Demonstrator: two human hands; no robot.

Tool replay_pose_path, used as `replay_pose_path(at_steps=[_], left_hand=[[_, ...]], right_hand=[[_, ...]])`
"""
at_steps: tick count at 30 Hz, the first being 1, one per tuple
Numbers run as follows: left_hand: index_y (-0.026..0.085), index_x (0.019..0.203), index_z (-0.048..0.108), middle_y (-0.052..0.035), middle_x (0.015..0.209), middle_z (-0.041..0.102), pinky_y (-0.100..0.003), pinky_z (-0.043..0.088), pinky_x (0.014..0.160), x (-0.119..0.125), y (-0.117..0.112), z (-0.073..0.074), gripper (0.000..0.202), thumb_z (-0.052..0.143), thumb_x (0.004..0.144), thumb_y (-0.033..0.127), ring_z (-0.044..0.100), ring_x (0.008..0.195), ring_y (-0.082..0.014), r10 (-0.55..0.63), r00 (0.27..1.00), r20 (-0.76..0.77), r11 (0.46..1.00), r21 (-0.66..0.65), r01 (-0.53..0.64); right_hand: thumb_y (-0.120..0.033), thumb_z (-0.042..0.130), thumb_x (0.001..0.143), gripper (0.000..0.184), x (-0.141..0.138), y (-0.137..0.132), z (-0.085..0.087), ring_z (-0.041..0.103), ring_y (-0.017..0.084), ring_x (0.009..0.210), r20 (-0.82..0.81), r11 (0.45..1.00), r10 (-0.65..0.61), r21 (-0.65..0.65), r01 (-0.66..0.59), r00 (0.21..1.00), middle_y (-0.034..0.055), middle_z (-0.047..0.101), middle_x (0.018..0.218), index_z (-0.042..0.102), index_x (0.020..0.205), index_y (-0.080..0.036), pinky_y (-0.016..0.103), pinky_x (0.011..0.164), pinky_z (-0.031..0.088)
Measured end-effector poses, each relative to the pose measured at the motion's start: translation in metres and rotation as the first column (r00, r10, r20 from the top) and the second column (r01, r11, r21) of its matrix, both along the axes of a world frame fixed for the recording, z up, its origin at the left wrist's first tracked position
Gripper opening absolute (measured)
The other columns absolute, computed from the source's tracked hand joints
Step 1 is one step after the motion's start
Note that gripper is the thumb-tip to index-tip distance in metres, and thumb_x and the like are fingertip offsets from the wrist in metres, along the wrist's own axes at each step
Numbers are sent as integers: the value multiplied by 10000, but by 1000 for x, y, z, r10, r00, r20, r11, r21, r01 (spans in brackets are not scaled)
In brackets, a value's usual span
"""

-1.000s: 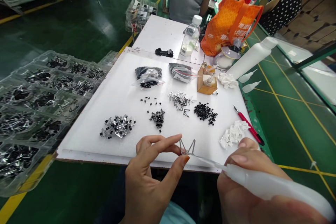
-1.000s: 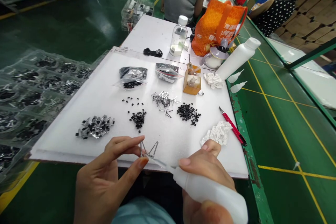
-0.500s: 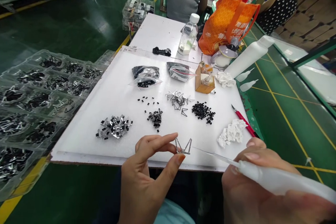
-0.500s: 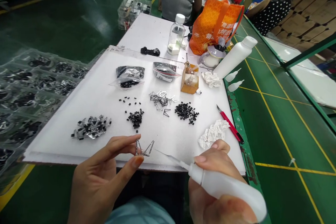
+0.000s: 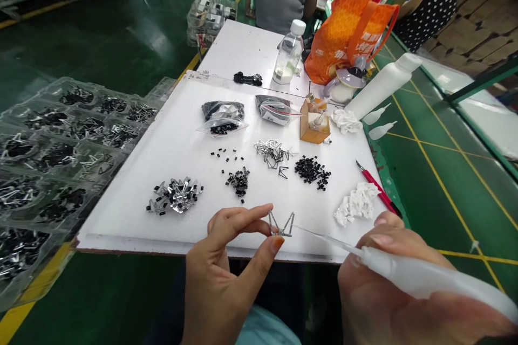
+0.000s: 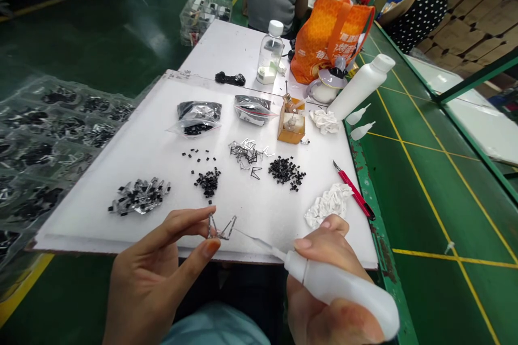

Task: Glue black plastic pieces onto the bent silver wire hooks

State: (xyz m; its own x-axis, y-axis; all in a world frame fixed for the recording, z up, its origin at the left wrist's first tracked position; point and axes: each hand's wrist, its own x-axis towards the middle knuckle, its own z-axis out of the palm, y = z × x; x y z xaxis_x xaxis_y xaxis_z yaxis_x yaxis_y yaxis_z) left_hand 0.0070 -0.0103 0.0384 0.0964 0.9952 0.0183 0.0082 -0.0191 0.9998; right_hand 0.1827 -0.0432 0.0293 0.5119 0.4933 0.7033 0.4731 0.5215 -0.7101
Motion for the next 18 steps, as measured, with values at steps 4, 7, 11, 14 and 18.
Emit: replay_pose_path(at_steps=[4, 7, 11, 14, 18], left_hand=[[346, 1078, 808, 15, 817, 691, -305, 515, 836, 3, 0, 1, 290, 785, 846, 175, 651, 863, -189, 38, 999, 7, 999, -13, -38], [355, 1070, 808, 18, 819, 689, -310, 510, 843, 3, 0, 2, 287, 787, 844, 179, 648, 859, -188, 46, 999, 11, 999, -27, -46], [374, 1092, 797, 30, 826, 691, -285, 502, 829, 2, 0, 2, 317, 776, 855, 164, 646, 861, -171, 24, 1000, 6, 1000, -6, -24], [395, 1101, 787, 43, 834, 690, -264, 492, 831, 0, 0, 1, 333, 768, 864, 161, 642, 872, -157, 9, 1000, -2, 1000, 1, -9], [421, 1115, 776, 57, 845, 690, -247, 482, 848, -1, 0, -1, 348, 764, 875, 170, 637, 889, -144, -2, 1000, -5, 1000, -10, 2]], right_hand=[[-555, 336, 1039, 590, 0, 0, 0, 491, 177, 548, -7, 1000, -4, -10, 4, 1000, -31, 567, 565, 808, 852, -254, 444, 962, 365], [-552, 362, 1041, 565, -2, -1, -1, 490, 171, 543, -36, 1000, 19, -4, -19, 999, -39, 603, 594, 819, 905, -249, 434, 1031, 351], [-548, 373, 1039, 564, -2, -2, -1, 528, 179, 576, -59, 999, 16, 43, -13, 998, -29, 641, 642, 823, 913, -233, 418, 1030, 372], [-598, 440, 1021, 538, -2, -5, -4, 546, 180, 584, -102, 1000, 9, -9, -10, 995, -38, 648, 639, 824, 878, -250, 430, 1094, 334], [-626, 447, 1012, 537, -3, -9, -7, 554, 178, 593, -123, 999, 27, -36, -32, 992, -40, 676, 677, 829, 918, -261, 442, 1163, 267]])
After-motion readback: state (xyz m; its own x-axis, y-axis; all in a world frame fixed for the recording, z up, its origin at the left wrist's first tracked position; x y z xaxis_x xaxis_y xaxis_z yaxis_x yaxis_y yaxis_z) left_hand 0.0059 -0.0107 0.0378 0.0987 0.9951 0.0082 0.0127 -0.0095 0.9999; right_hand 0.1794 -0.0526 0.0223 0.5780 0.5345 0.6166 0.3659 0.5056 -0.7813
